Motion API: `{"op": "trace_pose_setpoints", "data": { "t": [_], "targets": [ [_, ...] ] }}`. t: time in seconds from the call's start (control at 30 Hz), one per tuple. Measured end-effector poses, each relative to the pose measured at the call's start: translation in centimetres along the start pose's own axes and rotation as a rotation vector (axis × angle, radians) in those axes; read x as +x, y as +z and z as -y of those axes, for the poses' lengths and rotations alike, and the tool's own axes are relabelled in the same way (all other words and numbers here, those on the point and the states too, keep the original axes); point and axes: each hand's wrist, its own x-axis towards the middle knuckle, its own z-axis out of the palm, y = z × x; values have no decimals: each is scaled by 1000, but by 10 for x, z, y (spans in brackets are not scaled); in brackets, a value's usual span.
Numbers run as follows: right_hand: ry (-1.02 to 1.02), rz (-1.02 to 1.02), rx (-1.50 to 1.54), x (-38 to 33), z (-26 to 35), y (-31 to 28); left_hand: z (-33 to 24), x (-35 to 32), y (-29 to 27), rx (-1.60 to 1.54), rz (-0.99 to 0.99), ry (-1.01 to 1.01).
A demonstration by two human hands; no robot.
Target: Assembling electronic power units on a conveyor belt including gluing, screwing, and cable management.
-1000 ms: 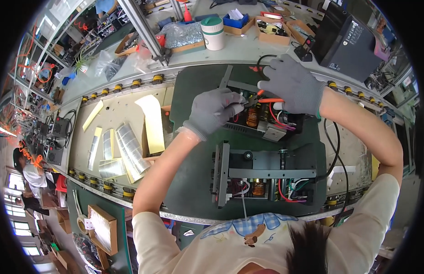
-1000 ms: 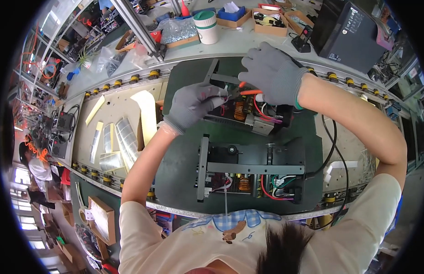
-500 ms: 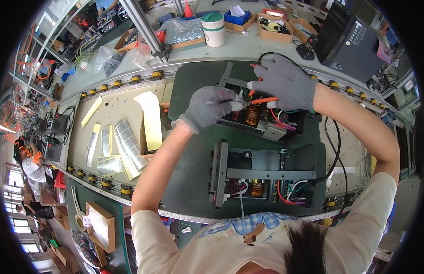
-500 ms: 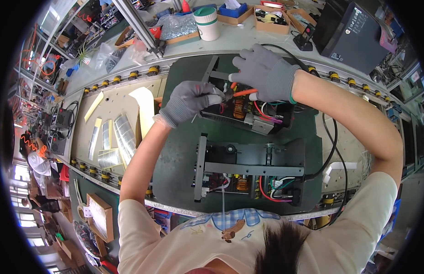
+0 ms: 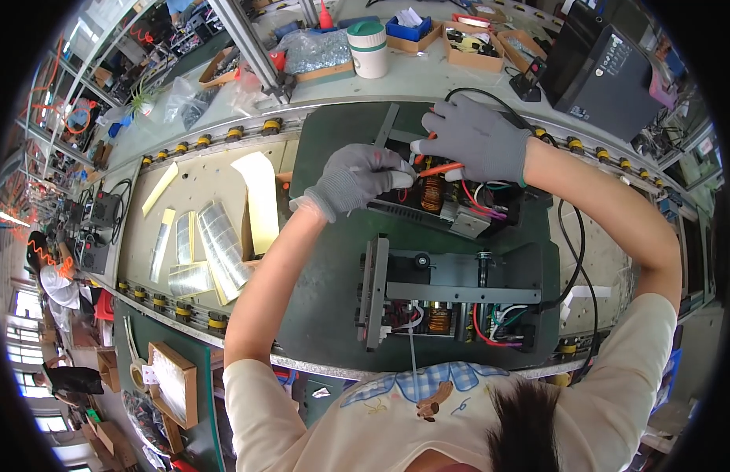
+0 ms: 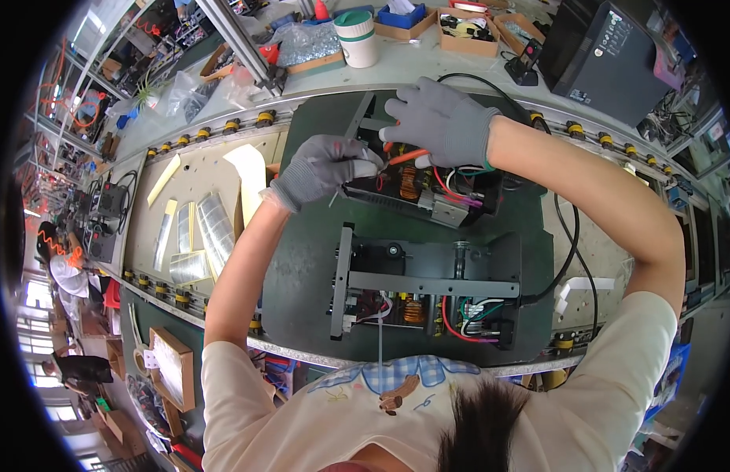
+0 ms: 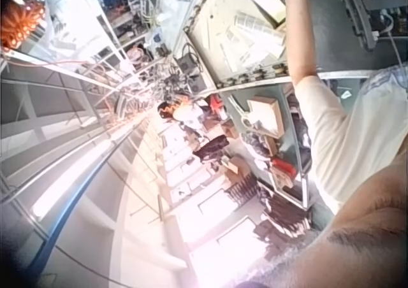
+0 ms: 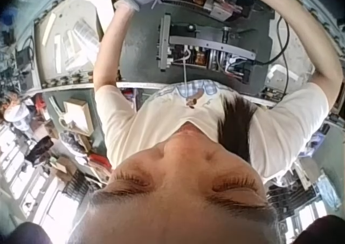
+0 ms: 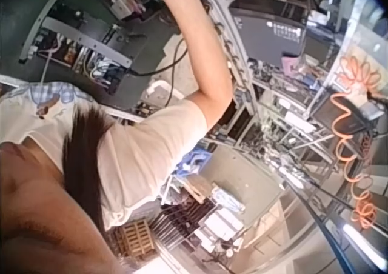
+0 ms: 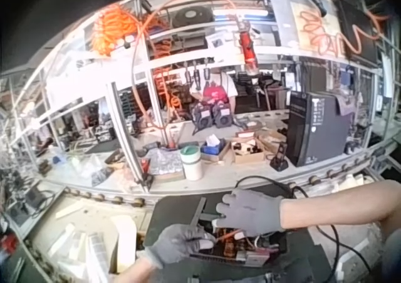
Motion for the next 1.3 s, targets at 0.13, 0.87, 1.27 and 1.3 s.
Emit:
{"op": "trace_pose_setpoints", "data": {
  "t": [0.13,0.87,1.27,1.3],
  "targets": [
    [-20,58,-102,6,6,8,9,6,-3,-88,28,-105],
    [-339,-229,-373,-66,168,-85,-56,-225,168,557,-526,295],
    [-277,-79,-195,-65,175,-70,-45,-226,164,175,-585,385],
    [-254,-76,-200,-71,176,-76,-47,-223,161,14,-563,447]
  ]
}}
